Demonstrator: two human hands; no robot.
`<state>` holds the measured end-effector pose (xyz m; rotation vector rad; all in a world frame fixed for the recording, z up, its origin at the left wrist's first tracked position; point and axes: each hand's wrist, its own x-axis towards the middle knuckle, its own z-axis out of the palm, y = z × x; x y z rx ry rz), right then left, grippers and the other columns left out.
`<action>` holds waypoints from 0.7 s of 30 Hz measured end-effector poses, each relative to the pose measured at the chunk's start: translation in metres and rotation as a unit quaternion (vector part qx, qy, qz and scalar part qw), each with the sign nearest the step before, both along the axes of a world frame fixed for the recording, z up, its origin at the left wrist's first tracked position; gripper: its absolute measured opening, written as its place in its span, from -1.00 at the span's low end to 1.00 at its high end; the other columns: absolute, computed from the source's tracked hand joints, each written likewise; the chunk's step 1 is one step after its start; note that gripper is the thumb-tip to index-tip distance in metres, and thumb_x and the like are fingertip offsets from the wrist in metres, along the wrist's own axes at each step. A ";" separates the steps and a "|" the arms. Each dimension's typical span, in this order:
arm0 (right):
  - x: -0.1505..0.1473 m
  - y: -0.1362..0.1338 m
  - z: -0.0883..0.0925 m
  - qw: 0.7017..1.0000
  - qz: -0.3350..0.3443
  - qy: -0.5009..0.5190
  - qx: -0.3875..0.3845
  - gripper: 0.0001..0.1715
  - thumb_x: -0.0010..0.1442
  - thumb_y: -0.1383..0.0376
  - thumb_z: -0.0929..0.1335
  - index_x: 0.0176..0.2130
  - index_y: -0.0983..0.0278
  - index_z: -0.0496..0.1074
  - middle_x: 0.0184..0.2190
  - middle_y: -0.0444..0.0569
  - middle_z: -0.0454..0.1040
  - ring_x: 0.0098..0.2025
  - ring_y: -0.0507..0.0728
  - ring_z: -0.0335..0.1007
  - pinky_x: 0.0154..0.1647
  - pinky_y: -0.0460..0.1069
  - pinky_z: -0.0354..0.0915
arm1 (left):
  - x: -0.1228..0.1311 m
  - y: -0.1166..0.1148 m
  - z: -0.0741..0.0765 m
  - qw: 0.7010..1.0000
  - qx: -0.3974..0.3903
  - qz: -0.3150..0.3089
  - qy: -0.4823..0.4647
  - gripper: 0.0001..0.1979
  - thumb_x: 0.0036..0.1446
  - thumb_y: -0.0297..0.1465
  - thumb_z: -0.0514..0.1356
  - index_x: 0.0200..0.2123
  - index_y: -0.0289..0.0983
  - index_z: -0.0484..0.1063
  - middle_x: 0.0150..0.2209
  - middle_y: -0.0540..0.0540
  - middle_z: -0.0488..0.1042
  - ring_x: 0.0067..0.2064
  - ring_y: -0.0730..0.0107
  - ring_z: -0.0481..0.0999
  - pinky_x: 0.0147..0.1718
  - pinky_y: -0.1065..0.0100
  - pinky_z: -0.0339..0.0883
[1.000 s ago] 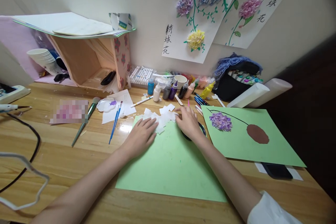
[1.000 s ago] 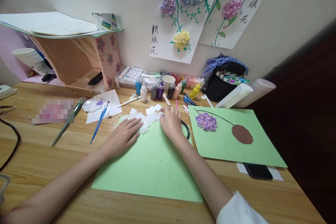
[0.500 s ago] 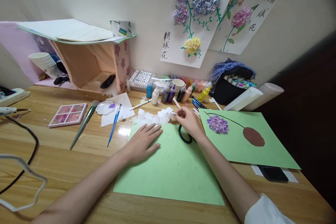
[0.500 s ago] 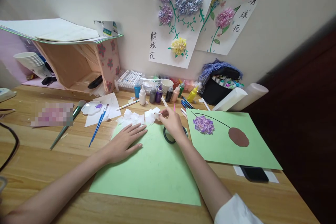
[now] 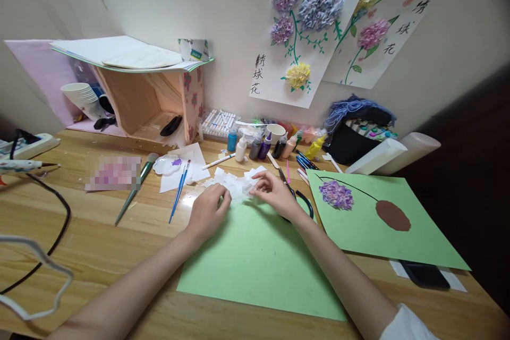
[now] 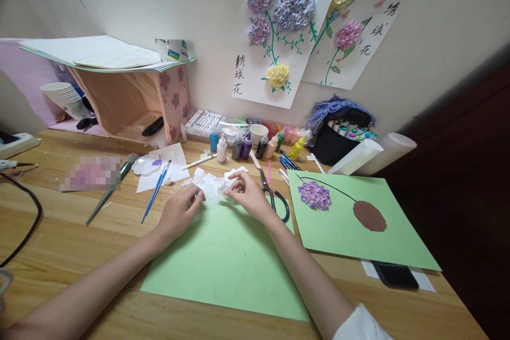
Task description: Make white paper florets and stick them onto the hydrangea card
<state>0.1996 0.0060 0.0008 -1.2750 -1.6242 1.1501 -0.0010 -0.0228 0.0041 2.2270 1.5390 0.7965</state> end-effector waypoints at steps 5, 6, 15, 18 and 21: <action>0.006 0.005 -0.008 0.982 -0.103 -0.141 0.078 -0.71 0.03 0.35 0.31 -0.17 0.26 0.29 -0.24 -0.04 0.40 -0.41 0.02 0.31 -0.36 -0.03 0.27 | -0.002 0.004 -0.004 0.999 -0.006 0.017 -0.051 -0.86 0.17 -0.44 -0.03 -0.28 -0.25 0.30 -0.30 -0.06 0.40 -0.26 0.32 0.36 -0.29 0.29 0.22; 0.008 0.006 -0.008 0.975 -0.119 -0.163 0.093 -0.74 0.06 0.36 0.28 -0.18 0.26 0.30 -0.20 -0.02 0.39 -0.38 0.04 0.33 -0.33 -0.01 0.28 | -0.002 0.004 -0.004 0.999 -0.002 0.001 -0.050 -0.86 0.16 -0.45 -0.03 -0.27 -0.25 0.31 -0.28 -0.07 0.40 -0.24 0.32 0.36 -0.26 0.28 0.22; 0.005 -0.004 -0.002 0.943 0.011 -0.287 0.171 -0.91 0.00 0.35 0.38 -0.37 0.24 0.41 -0.36 -0.08 0.44 -0.19 0.14 0.28 -0.20 0.02 0.23 | 0.003 -0.004 -0.002 0.978 0.026 -0.201 0.039 -0.79 0.11 -0.54 0.00 -0.28 -0.23 0.39 -0.22 -0.07 0.45 -0.15 0.28 0.34 -0.17 0.25 0.21; 0.002 -0.005 -0.004 0.931 0.002 -0.303 0.203 -0.96 0.05 0.39 0.35 -0.40 0.25 0.39 -0.38 -0.07 0.44 -0.20 0.13 0.27 -0.21 0.01 0.22 | 0.003 -0.003 -0.001 0.978 0.028 -0.203 0.043 -0.80 0.10 -0.53 0.00 -0.28 -0.23 0.39 -0.23 -0.07 0.45 -0.16 0.29 0.34 -0.18 0.25 0.21; 0.001 -0.005 -0.005 0.921 -0.012 -0.317 0.225 -0.91 0.07 0.41 0.32 -0.45 0.24 0.39 -0.41 -0.07 0.45 -0.23 0.14 0.27 -0.24 0.00 0.21 | 0.004 -0.003 -0.001 0.980 0.028 -0.194 0.041 -0.81 0.09 -0.51 0.02 -0.28 -0.24 0.40 -0.24 -0.07 0.45 -0.17 0.28 0.34 -0.19 0.25 0.21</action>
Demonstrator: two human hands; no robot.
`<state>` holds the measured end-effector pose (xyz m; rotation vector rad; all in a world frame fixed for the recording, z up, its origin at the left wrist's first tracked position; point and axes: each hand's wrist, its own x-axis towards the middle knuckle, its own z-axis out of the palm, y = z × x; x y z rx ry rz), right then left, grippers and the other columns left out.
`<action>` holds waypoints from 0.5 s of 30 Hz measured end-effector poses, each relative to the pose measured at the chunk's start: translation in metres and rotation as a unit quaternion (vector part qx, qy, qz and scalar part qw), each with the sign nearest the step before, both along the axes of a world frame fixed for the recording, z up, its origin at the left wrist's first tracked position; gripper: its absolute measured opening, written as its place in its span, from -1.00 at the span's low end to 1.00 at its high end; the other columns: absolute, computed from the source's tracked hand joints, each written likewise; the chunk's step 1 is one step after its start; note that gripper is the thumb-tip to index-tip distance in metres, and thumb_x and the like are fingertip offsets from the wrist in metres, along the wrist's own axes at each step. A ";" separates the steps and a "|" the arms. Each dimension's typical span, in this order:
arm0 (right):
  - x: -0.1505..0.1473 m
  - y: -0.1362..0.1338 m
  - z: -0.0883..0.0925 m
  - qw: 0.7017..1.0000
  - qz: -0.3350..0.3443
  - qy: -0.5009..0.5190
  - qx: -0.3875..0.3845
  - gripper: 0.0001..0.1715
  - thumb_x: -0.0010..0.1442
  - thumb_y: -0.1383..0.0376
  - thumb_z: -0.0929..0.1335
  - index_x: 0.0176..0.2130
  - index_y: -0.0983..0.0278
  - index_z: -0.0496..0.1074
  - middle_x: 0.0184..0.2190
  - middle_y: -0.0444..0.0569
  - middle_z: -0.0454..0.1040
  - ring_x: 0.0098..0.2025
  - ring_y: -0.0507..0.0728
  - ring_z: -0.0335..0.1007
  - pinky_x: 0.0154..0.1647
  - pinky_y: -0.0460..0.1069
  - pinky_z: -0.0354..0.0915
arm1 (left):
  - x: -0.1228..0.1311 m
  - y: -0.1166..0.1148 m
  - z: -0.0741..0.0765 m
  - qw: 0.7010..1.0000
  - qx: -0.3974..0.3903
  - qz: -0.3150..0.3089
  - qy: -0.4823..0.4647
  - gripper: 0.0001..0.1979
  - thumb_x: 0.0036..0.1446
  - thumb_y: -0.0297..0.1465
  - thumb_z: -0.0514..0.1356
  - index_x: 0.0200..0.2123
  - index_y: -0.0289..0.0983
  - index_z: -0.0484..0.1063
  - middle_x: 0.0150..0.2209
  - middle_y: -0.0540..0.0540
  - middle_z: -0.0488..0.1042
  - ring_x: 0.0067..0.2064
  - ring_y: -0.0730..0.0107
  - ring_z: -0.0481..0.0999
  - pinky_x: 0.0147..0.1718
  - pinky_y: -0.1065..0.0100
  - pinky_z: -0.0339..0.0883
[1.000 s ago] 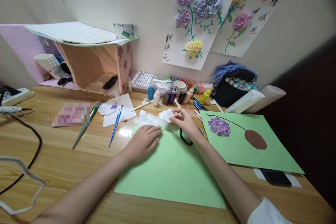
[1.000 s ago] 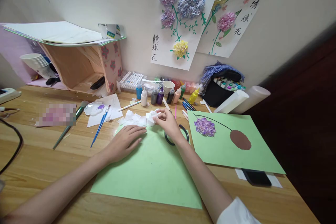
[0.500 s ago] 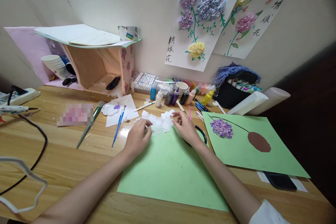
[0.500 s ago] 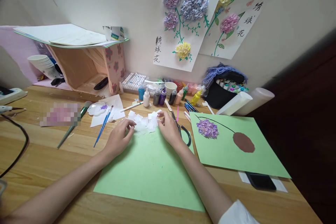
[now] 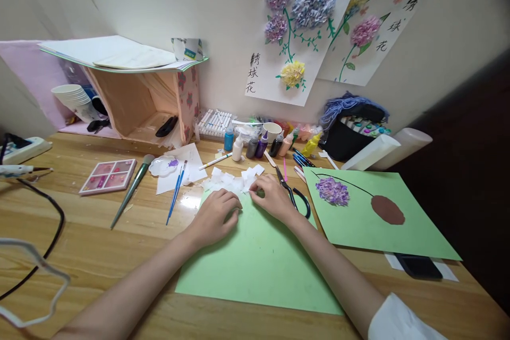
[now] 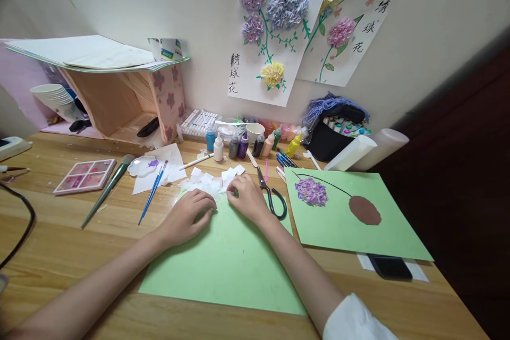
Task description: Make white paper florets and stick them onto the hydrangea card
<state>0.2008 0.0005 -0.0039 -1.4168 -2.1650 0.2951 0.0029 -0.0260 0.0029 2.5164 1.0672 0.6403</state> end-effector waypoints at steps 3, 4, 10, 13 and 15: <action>-0.001 0.000 0.001 1.000 -0.018 0.004 0.006 -0.89 0.07 0.40 0.31 -0.46 0.24 0.40 -0.43 -0.07 0.45 -0.25 0.13 0.28 -0.25 0.00 0.21 | 0.001 -0.001 0.000 1.000 -0.014 0.014 -0.010 -0.82 0.09 -0.50 0.03 -0.28 -0.24 0.39 -0.26 -0.08 0.45 -0.18 0.27 0.35 -0.20 0.25 0.21; -0.001 0.000 0.002 1.000 -0.024 0.009 0.006 -0.89 0.08 0.40 0.31 -0.46 0.24 0.41 -0.43 -0.07 0.46 -0.26 0.13 0.29 -0.25 -0.01 0.22 | 0.001 -0.001 -0.001 0.999 -0.023 0.021 -0.017 -0.83 0.09 -0.49 0.03 -0.29 -0.24 0.39 -0.26 -0.08 0.44 -0.18 0.27 0.36 -0.20 0.25 0.22; -0.007 -0.004 0.004 0.999 -0.022 0.045 -0.003 -0.86 0.08 0.40 0.31 -0.46 0.23 0.43 -0.41 -0.08 0.48 -0.24 0.13 0.30 -0.24 -0.01 0.23 | 0.000 0.001 -0.002 0.991 -0.089 0.066 -0.069 -0.82 0.14 -0.43 0.01 -0.29 -0.24 0.41 -0.33 -0.07 0.44 -0.26 0.33 0.38 -0.26 0.30 0.24; -0.011 -0.007 0.009 0.996 -0.010 0.087 -0.006 -0.85 0.09 0.41 0.31 -0.46 0.23 0.44 -0.40 -0.08 0.49 -0.24 0.13 0.32 -0.24 0.00 0.23 | 0.000 0.002 -0.003 0.985 -0.122 0.080 -0.094 -0.78 0.17 -0.36 0.00 -0.32 -0.25 0.43 -0.34 -0.07 0.45 -0.30 0.35 0.38 -0.29 0.33 0.24; -0.014 -0.010 0.012 0.993 -0.006 0.121 -0.005 -0.85 0.09 0.42 0.31 -0.45 0.23 0.44 -0.41 -0.08 0.49 -0.26 0.12 0.33 -0.25 -0.01 0.23 | 0.001 0.003 -0.004 0.978 -0.147 0.088 -0.119 -0.74 0.19 -0.30 -0.01 -0.34 -0.25 0.44 -0.36 -0.07 0.47 -0.33 0.36 0.38 -0.31 0.34 0.25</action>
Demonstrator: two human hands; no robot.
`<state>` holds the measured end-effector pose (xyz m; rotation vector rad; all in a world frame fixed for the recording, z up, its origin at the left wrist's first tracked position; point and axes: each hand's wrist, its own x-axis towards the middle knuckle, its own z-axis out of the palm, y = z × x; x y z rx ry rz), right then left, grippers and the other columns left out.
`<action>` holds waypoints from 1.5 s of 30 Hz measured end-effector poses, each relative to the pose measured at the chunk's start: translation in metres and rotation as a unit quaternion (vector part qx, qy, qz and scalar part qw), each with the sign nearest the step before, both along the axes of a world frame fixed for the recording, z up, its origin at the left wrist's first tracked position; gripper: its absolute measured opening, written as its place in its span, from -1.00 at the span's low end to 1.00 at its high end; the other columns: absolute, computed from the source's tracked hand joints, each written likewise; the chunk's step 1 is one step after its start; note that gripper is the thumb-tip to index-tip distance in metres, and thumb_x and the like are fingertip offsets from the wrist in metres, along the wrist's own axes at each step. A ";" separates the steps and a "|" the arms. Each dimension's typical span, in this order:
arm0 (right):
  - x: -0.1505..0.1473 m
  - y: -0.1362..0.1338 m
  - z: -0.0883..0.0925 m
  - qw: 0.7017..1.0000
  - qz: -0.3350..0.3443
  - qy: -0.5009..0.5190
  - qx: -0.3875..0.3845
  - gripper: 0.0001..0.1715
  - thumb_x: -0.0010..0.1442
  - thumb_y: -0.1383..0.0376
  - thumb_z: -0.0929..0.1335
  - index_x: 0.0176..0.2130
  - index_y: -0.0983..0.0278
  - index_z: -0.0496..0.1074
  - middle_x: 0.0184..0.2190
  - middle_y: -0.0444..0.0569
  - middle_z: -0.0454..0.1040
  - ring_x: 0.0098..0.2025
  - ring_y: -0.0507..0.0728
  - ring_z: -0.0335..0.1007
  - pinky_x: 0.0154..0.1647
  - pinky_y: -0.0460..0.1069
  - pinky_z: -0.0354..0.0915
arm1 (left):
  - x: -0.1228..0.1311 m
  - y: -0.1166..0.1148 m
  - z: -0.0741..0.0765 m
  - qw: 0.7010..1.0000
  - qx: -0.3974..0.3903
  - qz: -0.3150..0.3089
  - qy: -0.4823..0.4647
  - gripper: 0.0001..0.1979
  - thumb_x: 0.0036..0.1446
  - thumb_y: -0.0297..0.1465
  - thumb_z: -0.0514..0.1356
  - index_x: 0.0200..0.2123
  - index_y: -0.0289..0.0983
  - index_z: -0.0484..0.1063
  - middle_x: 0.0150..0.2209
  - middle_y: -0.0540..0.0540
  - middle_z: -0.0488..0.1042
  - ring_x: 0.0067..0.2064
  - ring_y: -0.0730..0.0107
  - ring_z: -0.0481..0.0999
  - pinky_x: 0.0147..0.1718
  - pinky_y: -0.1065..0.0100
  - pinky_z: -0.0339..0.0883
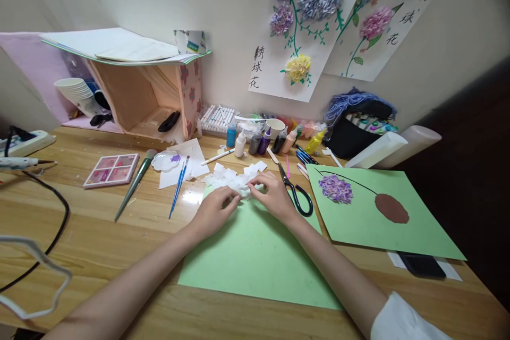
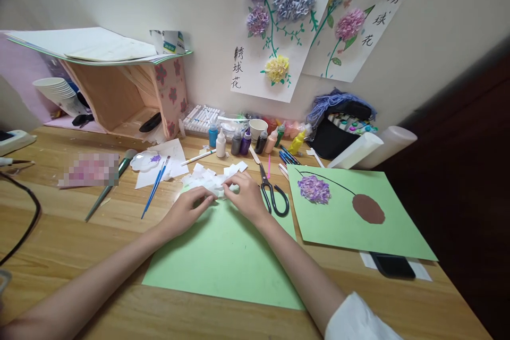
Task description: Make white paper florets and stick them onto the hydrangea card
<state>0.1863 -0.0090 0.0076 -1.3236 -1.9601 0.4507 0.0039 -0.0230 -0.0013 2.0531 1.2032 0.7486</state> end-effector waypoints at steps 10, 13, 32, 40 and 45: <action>-0.014 -0.013 -0.015 0.997 0.008 0.057 0.058 -0.86 0.15 0.32 0.30 -0.34 0.21 0.48 -0.41 -0.06 0.46 -0.30 0.11 0.34 -0.23 0.02 0.27 | 0.003 0.004 -0.004 0.983 -0.102 0.087 -0.123 -0.74 0.07 -0.20 0.14 -0.35 -0.30 0.44 -0.41 -0.04 0.47 -0.43 0.43 0.40 -0.44 0.43 0.24; -0.014 -0.015 -0.019 0.996 0.020 0.037 0.077 -0.83 0.16 0.31 0.30 -0.28 0.18 0.50 -0.37 -0.05 0.47 -0.27 0.12 0.35 -0.19 0.04 0.28 | 0.003 0.003 -0.002 0.982 -0.099 0.083 -0.136 -0.75 0.09 -0.22 0.12 -0.36 -0.30 0.44 -0.42 -0.03 0.45 -0.42 0.44 0.38 -0.44 0.44 0.23; -0.014 -0.013 -0.027 0.986 0.041 0.033 0.157 -0.72 0.13 0.39 0.33 -0.16 0.17 0.51 -0.39 -0.04 0.49 -0.33 0.09 0.34 -0.30 -0.01 0.30 | 0.001 0.003 -0.005 0.982 -0.103 0.050 -0.151 -0.72 0.14 -0.27 0.07 -0.26 -0.30 0.50 -0.35 -0.07 0.51 -0.35 0.40 0.42 -0.38 0.43 0.28; -0.013 -0.013 -0.028 0.984 0.053 0.029 0.170 -0.68 0.12 0.40 0.33 -0.12 0.16 0.49 -0.38 -0.04 0.49 -0.34 0.08 0.34 -0.31 -0.01 0.30 | 0.002 0.007 -0.001 0.960 -0.168 0.067 -0.213 -0.76 0.07 -0.31 0.11 -0.42 -0.32 0.50 -0.44 -0.04 0.50 -0.38 0.43 0.41 -0.33 0.45 0.26; -0.013 -0.012 -0.030 0.982 0.063 0.028 0.176 -0.67 0.12 0.40 0.33 -0.11 0.13 0.48 -0.38 -0.05 0.49 -0.34 0.08 0.33 -0.32 -0.01 0.30 | 0.001 0.008 -0.001 0.957 -0.177 0.068 -0.221 -0.78 0.05 -0.32 0.12 -0.43 -0.33 0.51 -0.45 -0.04 0.50 -0.40 0.45 0.39 -0.34 0.46 0.25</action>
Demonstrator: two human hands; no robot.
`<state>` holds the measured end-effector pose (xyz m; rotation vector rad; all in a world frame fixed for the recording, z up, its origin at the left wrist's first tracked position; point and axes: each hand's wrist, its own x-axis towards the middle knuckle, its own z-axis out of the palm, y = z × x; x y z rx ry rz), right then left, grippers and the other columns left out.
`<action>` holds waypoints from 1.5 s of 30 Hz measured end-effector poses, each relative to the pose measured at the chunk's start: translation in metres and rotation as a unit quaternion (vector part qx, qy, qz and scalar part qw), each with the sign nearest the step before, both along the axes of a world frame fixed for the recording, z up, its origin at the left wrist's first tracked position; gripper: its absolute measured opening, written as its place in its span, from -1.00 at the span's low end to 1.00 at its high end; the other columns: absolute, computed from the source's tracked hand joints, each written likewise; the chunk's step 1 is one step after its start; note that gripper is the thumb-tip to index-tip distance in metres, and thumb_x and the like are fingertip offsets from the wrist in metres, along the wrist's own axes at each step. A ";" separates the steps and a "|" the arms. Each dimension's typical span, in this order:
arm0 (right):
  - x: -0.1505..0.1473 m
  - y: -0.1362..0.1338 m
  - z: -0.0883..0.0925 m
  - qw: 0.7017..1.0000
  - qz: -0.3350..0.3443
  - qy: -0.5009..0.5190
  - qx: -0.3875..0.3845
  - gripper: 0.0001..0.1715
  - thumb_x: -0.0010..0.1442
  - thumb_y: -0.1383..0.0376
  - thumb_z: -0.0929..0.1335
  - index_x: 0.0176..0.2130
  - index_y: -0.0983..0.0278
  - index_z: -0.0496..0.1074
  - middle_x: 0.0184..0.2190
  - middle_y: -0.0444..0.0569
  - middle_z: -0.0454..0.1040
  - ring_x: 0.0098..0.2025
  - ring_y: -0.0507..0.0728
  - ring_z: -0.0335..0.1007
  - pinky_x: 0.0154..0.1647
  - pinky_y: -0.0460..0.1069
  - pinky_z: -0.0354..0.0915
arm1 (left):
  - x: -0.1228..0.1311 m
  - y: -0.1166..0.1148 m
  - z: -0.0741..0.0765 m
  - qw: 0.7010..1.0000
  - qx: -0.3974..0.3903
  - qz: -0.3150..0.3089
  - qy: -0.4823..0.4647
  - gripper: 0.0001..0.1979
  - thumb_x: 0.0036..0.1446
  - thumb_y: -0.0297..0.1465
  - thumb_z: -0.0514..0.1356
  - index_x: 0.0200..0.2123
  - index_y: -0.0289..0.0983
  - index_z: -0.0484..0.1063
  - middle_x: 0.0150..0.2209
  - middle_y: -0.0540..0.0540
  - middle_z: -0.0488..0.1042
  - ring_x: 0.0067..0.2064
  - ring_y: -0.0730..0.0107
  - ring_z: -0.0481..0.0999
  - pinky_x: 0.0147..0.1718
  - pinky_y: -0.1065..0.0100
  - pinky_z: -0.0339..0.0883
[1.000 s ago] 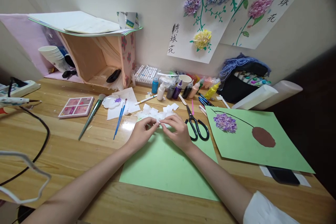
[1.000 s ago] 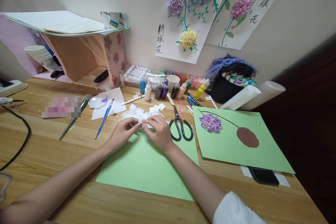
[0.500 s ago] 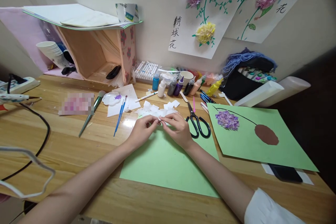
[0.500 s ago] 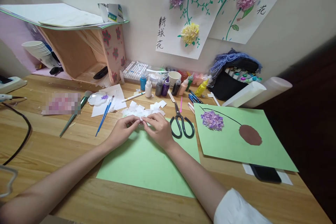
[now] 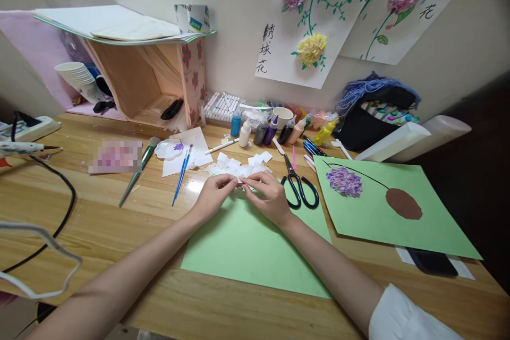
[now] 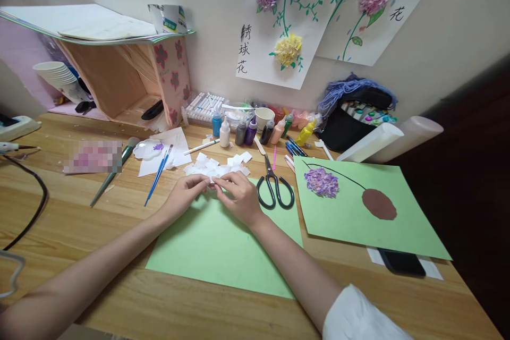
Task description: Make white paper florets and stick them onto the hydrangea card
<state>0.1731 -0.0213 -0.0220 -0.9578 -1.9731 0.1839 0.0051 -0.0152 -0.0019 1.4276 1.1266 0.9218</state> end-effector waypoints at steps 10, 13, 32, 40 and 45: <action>0.000 0.000 0.000 1.000 0.006 0.000 0.002 -0.68 0.13 0.40 0.32 -0.12 0.13 0.48 -0.40 -0.06 0.48 -0.35 0.08 0.34 -0.32 -0.01 0.29 | -0.001 0.001 0.000 1.000 -0.011 0.012 0.018 -0.77 0.03 -0.32 0.12 -0.47 -0.31 0.53 -0.50 -0.02 0.50 -0.46 0.48 0.37 -0.41 0.47 0.23; 0.000 -0.001 0.000 1.000 0.010 0.002 -0.001 -0.68 0.13 0.41 0.33 -0.12 0.13 0.48 -0.40 -0.06 0.48 -0.35 0.08 0.33 -0.32 -0.01 0.29 | 0.000 0.000 0.000 1.000 -0.011 0.015 0.018 -0.77 0.02 -0.30 0.15 -0.49 -0.32 0.52 -0.51 -0.02 0.50 -0.47 0.48 0.37 -0.43 0.47 0.22; -0.003 -0.004 0.007 0.999 -0.004 0.023 -0.045 -0.88 0.11 0.36 0.34 -0.31 0.22 0.50 -0.44 -0.05 0.47 -0.36 0.08 0.35 -0.34 -0.01 0.28 | 0.002 -0.007 -0.001 0.975 0.155 0.014 0.158 -0.80 0.04 -0.36 0.11 -0.47 -0.31 0.49 -0.53 -0.02 0.44 -0.49 0.49 0.28 -0.48 0.45 0.13; -0.003 -0.004 0.005 0.999 -0.008 0.012 -0.036 -0.88 0.11 0.36 0.34 -0.31 0.22 0.49 -0.43 -0.06 0.47 -0.36 0.08 0.35 -0.32 -0.01 0.28 | 0.001 -0.006 0.000 0.993 0.064 0.003 0.101 -0.72 0.08 -0.28 0.08 -0.48 -0.33 0.48 -0.50 -0.04 0.46 -0.48 0.46 0.36 -0.49 0.45 0.19; -0.003 -0.004 0.004 1.000 -0.007 0.002 -0.028 -0.88 0.10 0.36 0.35 -0.30 0.24 0.49 -0.43 -0.04 0.46 -0.35 0.08 0.34 -0.33 -0.02 0.28 | 0.001 -0.006 -0.002 0.995 0.044 0.007 0.090 -0.74 0.05 -0.28 0.11 -0.49 -0.34 0.47 -0.56 -0.02 0.42 -0.52 0.49 0.33 -0.53 0.47 0.16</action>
